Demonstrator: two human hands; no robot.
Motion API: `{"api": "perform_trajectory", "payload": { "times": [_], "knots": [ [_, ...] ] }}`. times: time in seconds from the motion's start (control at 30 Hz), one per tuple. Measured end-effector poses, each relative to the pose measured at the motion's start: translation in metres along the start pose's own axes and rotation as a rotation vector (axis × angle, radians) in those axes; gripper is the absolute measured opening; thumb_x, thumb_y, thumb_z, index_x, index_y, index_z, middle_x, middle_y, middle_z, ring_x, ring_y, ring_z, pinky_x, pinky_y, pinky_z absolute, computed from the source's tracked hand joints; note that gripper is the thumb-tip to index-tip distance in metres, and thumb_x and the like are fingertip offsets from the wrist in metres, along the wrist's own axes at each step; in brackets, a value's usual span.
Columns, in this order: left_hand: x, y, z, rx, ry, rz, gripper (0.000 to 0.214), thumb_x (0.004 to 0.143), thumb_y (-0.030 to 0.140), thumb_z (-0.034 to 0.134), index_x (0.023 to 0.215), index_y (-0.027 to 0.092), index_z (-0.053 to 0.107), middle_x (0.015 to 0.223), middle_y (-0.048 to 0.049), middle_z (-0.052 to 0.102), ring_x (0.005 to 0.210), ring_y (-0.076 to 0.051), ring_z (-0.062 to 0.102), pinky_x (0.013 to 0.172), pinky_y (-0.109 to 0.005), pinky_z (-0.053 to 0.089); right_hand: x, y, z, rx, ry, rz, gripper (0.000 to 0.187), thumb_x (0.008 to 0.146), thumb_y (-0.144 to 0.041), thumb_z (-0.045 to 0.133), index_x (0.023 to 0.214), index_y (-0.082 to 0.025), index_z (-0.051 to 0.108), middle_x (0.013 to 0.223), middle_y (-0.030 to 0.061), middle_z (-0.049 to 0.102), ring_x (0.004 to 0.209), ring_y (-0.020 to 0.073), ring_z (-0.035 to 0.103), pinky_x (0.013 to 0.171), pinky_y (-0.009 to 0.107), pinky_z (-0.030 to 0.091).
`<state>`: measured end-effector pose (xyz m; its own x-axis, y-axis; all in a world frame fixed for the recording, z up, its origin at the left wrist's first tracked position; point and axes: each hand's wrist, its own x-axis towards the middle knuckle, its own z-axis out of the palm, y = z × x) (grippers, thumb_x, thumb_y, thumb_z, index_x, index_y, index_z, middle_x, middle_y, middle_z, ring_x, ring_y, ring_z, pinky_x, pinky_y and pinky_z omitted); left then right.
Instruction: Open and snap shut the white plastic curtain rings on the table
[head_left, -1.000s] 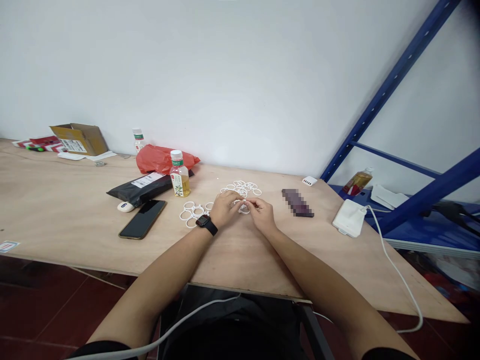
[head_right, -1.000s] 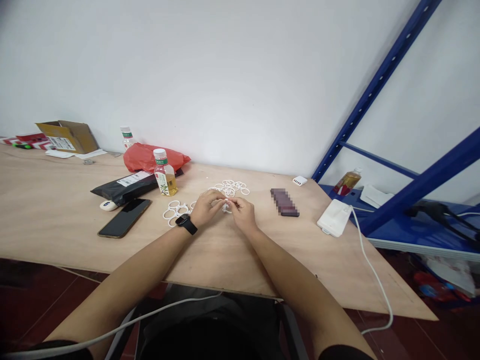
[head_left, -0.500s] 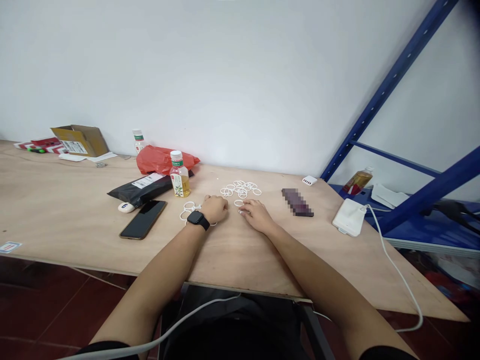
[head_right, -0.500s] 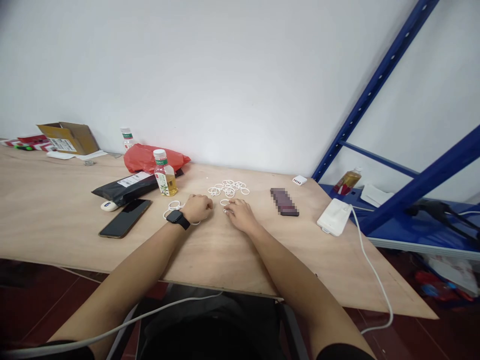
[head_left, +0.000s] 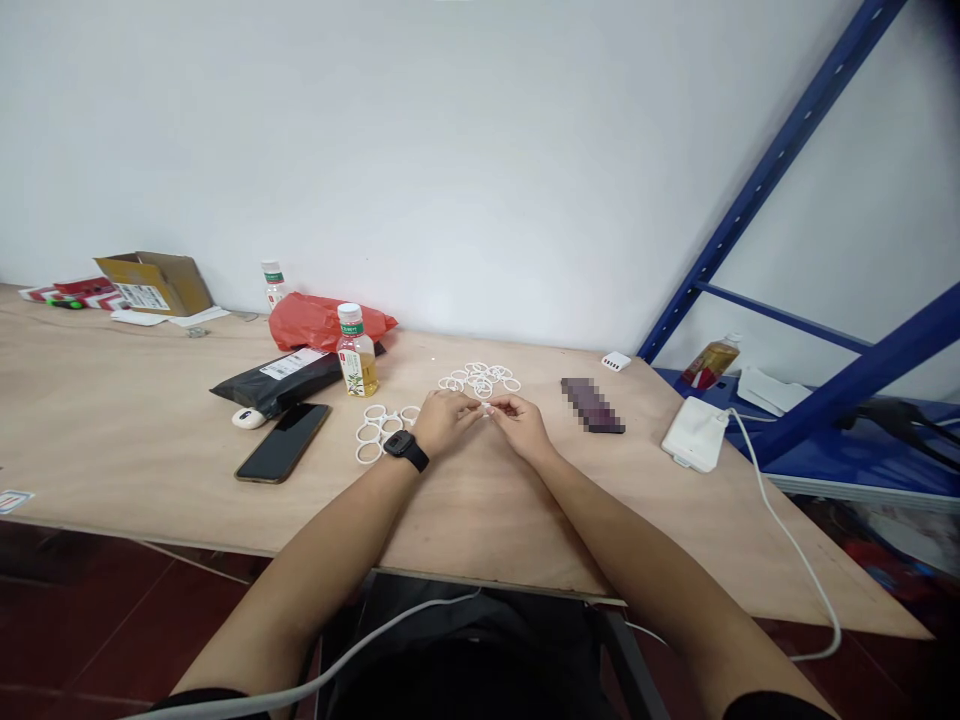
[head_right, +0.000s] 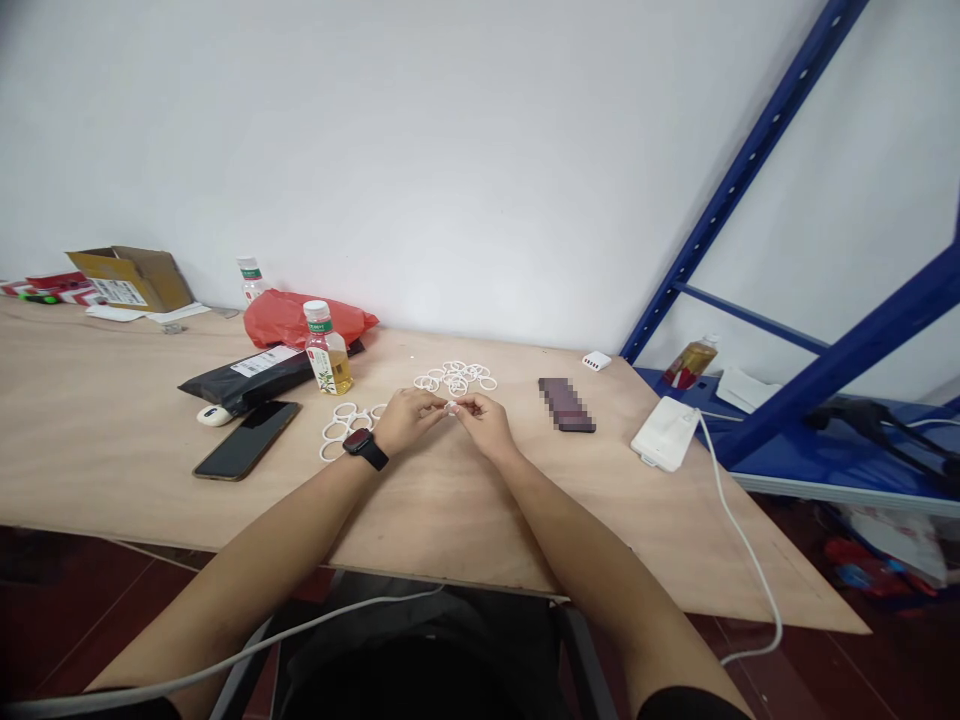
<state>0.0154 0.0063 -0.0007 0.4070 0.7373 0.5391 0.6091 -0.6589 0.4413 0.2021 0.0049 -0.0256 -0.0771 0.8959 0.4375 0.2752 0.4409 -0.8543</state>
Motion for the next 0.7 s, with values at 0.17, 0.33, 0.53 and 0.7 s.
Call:
{"api": "perform_trajectory", "payload": {
  "times": [0.17, 0.33, 0.53, 0.7],
  "knots": [
    [-0.001, 0.002, 0.003, -0.062, 0.016, 0.027, 0.026, 0.091, 0.040, 0.055, 0.087, 0.023, 0.074, 0.087, -0.0040, 0.074, 0.081, -0.017, 0.065, 0.083, -0.032, 0.044, 0.000, 0.003, 0.002, 0.109, -0.045, 0.017, 0.029, 0.073, -0.046, 0.071, 0.082, -0.018, 0.070, 0.080, 0.0057, 0.073, 0.073, 0.0189, 0.066, 0.069, 0.032, 0.054],
    [0.000, 0.005, -0.001, -0.044, -0.005, 0.036, 0.026, 0.092, 0.037, 0.053, 0.084, 0.021, 0.071, 0.085, -0.0049, 0.073, 0.084, -0.018, 0.064, 0.085, -0.034, 0.043, 0.000, 0.002, 0.003, 0.087, -0.062, -0.012, 0.032, 0.075, -0.049, 0.069, 0.082, -0.018, 0.069, 0.076, 0.0043, 0.071, 0.070, 0.0179, 0.065, 0.066, 0.031, 0.054],
    [0.002, 0.001, -0.021, 0.099, 0.045, 0.022, 0.012, 0.087, 0.028, 0.056, 0.087, 0.021, 0.066, 0.094, -0.0050, 0.071, 0.094, -0.021, 0.060, 0.089, -0.038, 0.038, 0.004, 0.003, -0.002, -0.133, -0.045, -0.109, 0.027, 0.088, -0.036, 0.057, 0.107, -0.022, 0.068, 0.104, 0.0070, 0.071, 0.096, 0.0217, 0.065, 0.086, 0.037, 0.051],
    [0.001, -0.007, -0.034, 0.159, 0.163, -0.082, 0.008, 0.082, 0.027, 0.059, 0.081, 0.020, 0.063, 0.097, -0.0049, 0.069, 0.098, -0.023, 0.058, 0.092, -0.041, 0.035, 0.005, 0.013, -0.010, -0.639, -0.215, -0.193, 0.034, 0.084, -0.021, 0.059, 0.117, -0.026, 0.066, 0.123, 0.0083, 0.063, 0.114, 0.0264, 0.054, 0.099, 0.045, 0.039]
  ]
}}
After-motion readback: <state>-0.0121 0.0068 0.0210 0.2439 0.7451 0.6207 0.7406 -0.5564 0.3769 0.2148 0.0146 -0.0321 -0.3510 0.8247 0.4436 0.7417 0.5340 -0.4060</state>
